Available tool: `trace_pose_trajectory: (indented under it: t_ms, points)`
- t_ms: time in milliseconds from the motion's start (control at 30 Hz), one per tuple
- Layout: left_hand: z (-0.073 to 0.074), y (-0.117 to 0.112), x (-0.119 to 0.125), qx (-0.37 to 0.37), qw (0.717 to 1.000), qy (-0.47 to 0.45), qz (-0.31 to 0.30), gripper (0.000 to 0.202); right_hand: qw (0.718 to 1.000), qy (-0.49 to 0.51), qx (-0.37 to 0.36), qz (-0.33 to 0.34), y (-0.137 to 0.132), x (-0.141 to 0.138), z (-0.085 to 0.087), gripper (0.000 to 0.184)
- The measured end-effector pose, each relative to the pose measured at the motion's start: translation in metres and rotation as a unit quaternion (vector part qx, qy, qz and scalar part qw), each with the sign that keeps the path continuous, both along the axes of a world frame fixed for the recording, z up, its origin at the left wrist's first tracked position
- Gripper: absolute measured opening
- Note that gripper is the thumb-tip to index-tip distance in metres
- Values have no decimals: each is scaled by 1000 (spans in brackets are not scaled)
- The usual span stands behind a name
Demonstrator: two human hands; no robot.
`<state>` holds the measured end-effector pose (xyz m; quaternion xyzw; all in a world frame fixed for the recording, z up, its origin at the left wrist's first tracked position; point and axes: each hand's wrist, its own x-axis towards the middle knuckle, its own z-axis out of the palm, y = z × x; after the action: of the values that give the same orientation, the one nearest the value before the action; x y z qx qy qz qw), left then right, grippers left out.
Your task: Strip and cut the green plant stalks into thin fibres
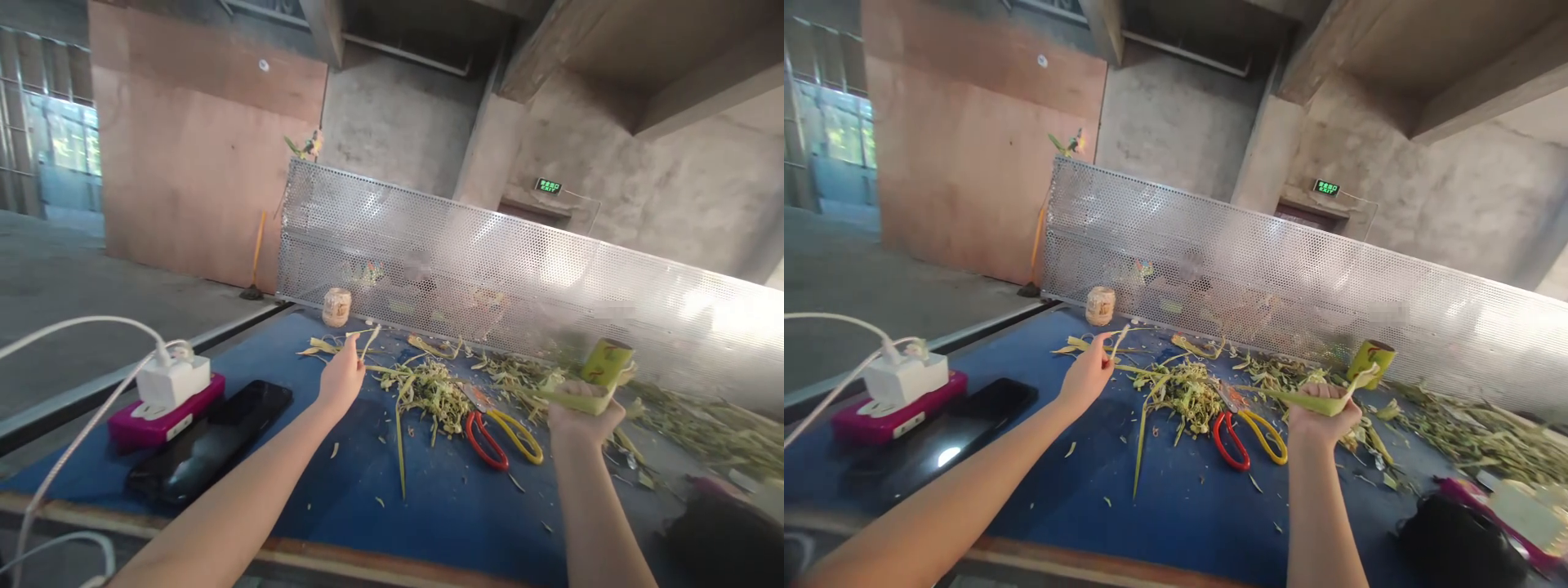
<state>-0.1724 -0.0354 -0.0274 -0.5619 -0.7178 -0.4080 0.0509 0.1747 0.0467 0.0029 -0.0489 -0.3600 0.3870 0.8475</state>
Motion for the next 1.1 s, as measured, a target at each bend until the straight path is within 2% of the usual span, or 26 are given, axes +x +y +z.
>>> trace_pose_trajectory:
  t_ms: [67, 167, 233, 333, 433, 533, 633, 767, 867, 933, 1000, 1067, 1100]
  points:
    - [-1, 1, 0, -7, 1000, 12, 7, 51, 999, 28, -5, 17, -5, -3, 3, 34]
    - [-1, 2, -4, 6, 1000, 4, 0, 54, 991, 122, -20, 51, -15, -4, 8, 38]
    - [0, 2, -9, 50, 995, -80, -19, 54, 985, 163, -17, 58, -20, -3, 11, 42]
    - [4, 4, -11, 111, 962, -237, -72, 52, 982, 175, -12, 75, -23, -11, 14, 44]
    - [7, 8, -3, 103, 931, -314, -152, 50, 983, 117, -20, 140, -23, -32, 12, 38]
    - [9, 10, 6, 98, 868, -430, -226, 48, 979, 28, -25, 203, -21, -54, 6, 30]
    - [9, 11, 8, 126, 829, -495, -229, 43, 968, -46, -58, 239, -19, -70, -1, 29]
    - [11, 10, 0, 199, 825, -496, -184, 44, 948, -148, -97, 264, -21, -85, -6, 28]
    - [14, 7, -5, 273, 856, -419, -131, 38, 918, -241, -112, 295, -29, -95, -7, 26]
    - [16, 5, -6, 313, 872, -362, -104, 33, 882, -310, -126, 332, -37, -101, -8, 25]
    - [18, 5, -6, 334, 869, -349, -103, 32, 826, -382, -141, 389, -45, -105, -10, 23]
    - [19, 5, -6, 346, 856, -365, -117, 34, 768, -438, -151, 442, -51, -109, -12, 21]
    - [20, 5, -7, 352, 848, -378, -121, 36, 748, -455, -155, 457, -53, -111, -14, 20]
